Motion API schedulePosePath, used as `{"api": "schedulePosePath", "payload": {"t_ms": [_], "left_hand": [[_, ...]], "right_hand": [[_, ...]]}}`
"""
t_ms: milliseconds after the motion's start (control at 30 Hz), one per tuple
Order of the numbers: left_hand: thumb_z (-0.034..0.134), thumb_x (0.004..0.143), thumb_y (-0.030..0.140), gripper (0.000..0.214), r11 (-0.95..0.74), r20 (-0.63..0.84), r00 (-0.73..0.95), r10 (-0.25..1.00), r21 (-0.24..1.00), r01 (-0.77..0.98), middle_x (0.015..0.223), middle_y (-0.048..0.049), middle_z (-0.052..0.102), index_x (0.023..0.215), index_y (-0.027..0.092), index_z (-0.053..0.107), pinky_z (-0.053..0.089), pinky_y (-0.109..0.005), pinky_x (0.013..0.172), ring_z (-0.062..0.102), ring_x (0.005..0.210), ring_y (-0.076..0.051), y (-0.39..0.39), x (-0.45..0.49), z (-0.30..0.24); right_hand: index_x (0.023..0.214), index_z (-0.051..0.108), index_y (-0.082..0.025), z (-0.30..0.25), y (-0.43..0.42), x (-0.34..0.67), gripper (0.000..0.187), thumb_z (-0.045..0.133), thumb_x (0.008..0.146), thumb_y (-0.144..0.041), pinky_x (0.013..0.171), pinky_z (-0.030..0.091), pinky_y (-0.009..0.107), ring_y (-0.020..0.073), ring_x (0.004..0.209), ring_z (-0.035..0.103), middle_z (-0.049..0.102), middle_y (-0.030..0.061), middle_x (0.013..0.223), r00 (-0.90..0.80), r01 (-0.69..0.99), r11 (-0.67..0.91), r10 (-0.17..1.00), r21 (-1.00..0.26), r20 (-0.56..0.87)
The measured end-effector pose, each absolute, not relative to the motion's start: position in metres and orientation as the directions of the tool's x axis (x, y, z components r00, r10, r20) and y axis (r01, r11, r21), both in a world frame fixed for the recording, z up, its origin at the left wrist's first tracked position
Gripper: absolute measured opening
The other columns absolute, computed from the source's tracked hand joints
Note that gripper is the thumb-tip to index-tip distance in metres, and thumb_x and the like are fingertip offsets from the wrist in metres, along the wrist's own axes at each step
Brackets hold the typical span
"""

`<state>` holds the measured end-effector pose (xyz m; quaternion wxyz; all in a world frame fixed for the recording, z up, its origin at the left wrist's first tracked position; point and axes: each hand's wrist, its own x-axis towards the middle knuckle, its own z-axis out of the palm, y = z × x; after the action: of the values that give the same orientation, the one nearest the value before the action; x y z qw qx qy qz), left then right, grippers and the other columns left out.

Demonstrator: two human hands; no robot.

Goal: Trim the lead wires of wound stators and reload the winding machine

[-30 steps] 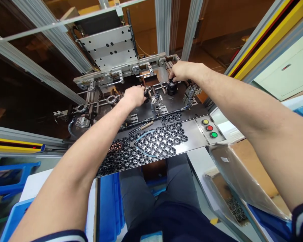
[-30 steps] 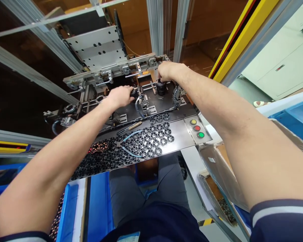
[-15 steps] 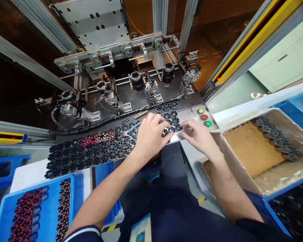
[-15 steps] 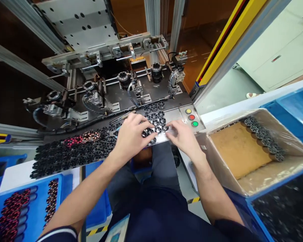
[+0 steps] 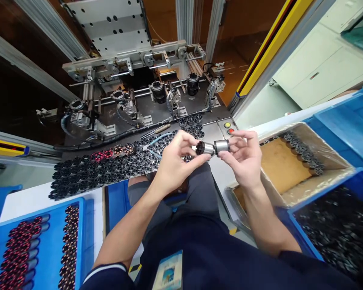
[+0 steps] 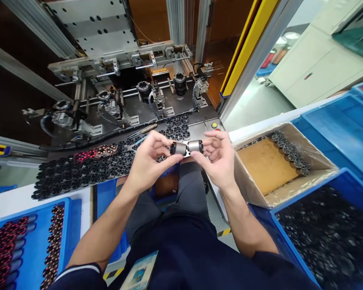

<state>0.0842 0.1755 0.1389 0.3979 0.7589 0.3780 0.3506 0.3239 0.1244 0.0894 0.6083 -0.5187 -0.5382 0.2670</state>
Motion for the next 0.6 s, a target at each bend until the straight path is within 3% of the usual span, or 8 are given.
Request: {"api": "schedulePosePath", "payload": {"t_ms": [100, 200, 333, 467, 600], "left_hand": [[0.109, 0.103, 0.029, 0.065, -0.196, 0.256, 0.438, 0.862, 0.964, -0.179, 0.151, -0.006, 0.087, 0.16, 0.037, 0.078, 0.074, -0.026, 0.091, 0.085, 0.095, -0.014, 0.147, 0.066, 0.158], [0.109, 0.099, 0.013, 0.058, -0.123, 0.281, 0.397, 0.874, 0.917, -0.378, 0.146, -0.0024, 0.088, 0.147, 0.041, 0.094, 0.077, -0.025, 0.103, 0.089, 0.113, -0.016, 0.127, 0.049, 0.174], [0.106, 0.102, 0.014, 0.047, -0.174, 0.304, 0.278, 0.911, 0.896, -0.409, 0.136, -0.001, 0.089, 0.138, 0.042, 0.098, 0.081, -0.026, 0.096, 0.091, 0.112, -0.017, 0.115, 0.022, 0.187], [0.11, 0.101, 0.022, 0.054, -0.127, 0.225, 0.252, 0.941, 0.926, -0.355, 0.148, -0.0041, 0.091, 0.148, 0.043, 0.094, 0.083, -0.028, 0.085, 0.094, 0.111, -0.023, 0.11, -0.012, 0.186], [0.11, 0.103, 0.03, 0.046, -0.092, 0.182, 0.234, 0.955, 0.933, -0.348, 0.138, -0.006, 0.092, 0.145, 0.037, 0.093, 0.084, -0.031, 0.083, 0.094, 0.105, -0.024, 0.106, -0.038, 0.181]], "right_hand": [[0.136, 0.086, -0.046, 0.132, 0.107, 0.306, 0.049, 0.106, 0.097, -0.066, 0.077, 0.082, 0.045, 0.0286, 0.094, 0.091, 0.089, 0.0035, 0.117, 0.222, 0.141, 0.399, 0.879, -0.906, 0.421], [0.137, 0.093, -0.052, 0.16, 0.103, 0.287, 0.043, 0.109, 0.096, -0.05, 0.079, 0.085, 0.046, 0.0294, 0.097, 0.094, 0.092, 0.002, 0.118, 0.118, 0.02, 0.446, 0.888, -0.895, 0.445], [0.143, 0.095, -0.056, 0.171, 0.111, 0.262, 0.051, 0.107, 0.095, -0.044, 0.071, 0.085, 0.047, 0.0304, 0.091, 0.093, 0.095, 0.0016, 0.122, 0.012, -0.044, 0.432, 0.902, -0.901, 0.432], [0.141, 0.095, -0.057, 0.173, 0.122, 0.236, 0.05, 0.107, 0.094, -0.046, 0.063, 0.084, 0.052, 0.0319, 0.08, 0.09, 0.096, 0.0009, 0.113, -0.062, -0.073, 0.44, 0.894, -0.895, 0.445], [0.142, 0.096, -0.053, 0.179, 0.128, 0.212, 0.048, 0.107, 0.097, -0.039, 0.078, 0.088, 0.052, 0.0339, 0.097, 0.096, 0.097, 0.0032, 0.123, -0.119, -0.051, 0.437, 0.89, -0.898, 0.44]]}}
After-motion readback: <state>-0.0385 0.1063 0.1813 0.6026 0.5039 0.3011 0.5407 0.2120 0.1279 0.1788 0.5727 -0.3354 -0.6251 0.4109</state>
